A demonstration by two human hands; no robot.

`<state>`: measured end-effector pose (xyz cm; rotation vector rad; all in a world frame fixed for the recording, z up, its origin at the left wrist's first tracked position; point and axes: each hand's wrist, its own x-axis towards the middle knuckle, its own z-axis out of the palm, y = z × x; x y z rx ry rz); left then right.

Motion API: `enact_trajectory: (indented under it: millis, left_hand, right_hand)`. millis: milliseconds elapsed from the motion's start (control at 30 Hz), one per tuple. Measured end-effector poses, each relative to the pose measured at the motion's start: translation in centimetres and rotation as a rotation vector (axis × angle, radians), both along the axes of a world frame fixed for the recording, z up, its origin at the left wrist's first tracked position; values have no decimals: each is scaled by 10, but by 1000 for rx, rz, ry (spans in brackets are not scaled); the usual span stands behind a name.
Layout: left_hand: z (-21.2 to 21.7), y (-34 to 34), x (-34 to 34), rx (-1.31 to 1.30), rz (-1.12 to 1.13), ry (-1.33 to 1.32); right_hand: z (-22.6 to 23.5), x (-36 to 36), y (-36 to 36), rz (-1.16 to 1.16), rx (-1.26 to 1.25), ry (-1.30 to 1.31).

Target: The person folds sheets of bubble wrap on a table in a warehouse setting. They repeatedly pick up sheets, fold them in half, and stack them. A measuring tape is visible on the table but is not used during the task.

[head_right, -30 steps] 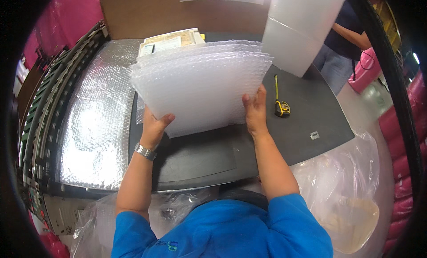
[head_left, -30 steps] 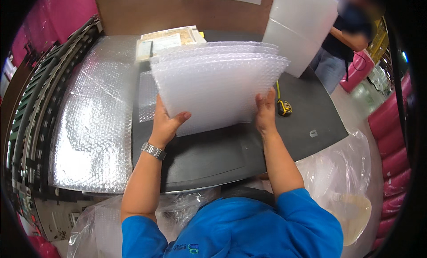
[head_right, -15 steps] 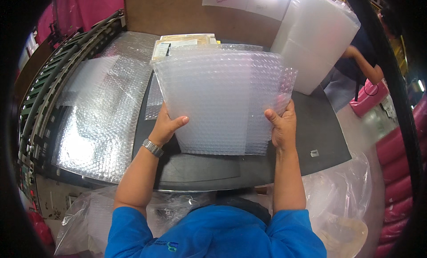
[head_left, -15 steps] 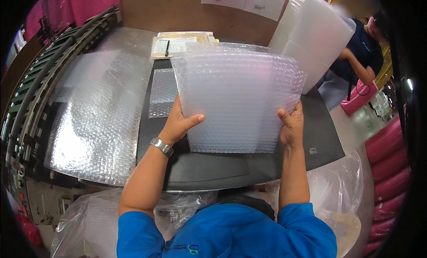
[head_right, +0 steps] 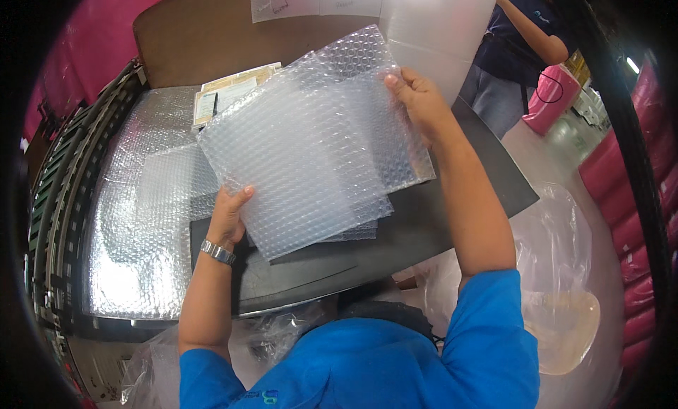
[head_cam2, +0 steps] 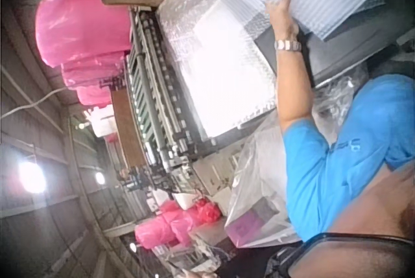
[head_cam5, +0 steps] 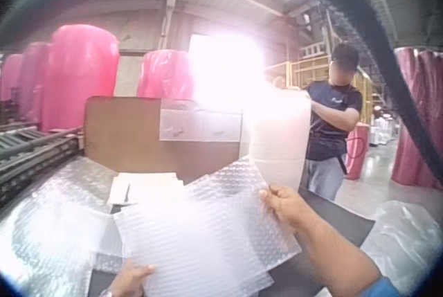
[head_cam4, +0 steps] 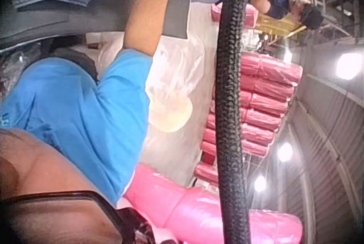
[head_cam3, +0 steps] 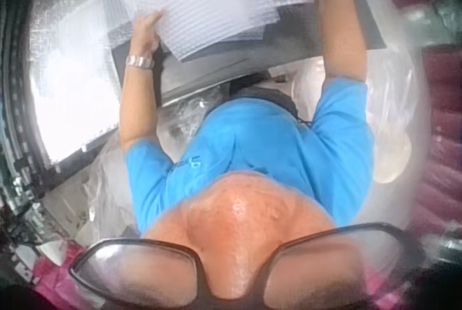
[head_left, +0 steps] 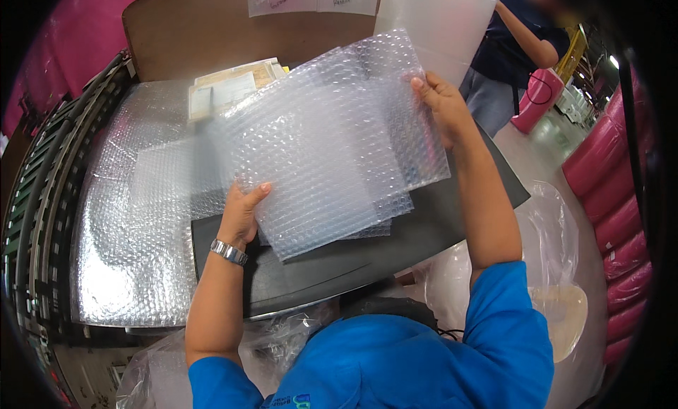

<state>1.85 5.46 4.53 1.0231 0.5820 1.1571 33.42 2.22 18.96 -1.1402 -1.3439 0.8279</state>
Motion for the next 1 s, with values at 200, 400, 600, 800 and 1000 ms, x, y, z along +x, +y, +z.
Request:
enact_trajectory:
  millis: [200, 400, 600, 800, 1000]
  left_hand:
    - [-2, 6, -5, -92, -11, -37]
    - [-6, 6, -5, -43, 52, 2]
    - [-11, 10, -5, -76, 62, -249]
    - [-14, 7, -1, -131, 44, -254]
    - [-10, 11, -7, -171, 167, -183]
  right_hand:
    - [-5, 40, 11, -80, -19, 45]
    - [17, 55, 4, -213, -17, -38]
    - [-29, 5, -10, -10, 11, 524]
    - [-117, -93, -43, 221, -315, 762]
    - [-116, -85, -46, 319, -546, 83]
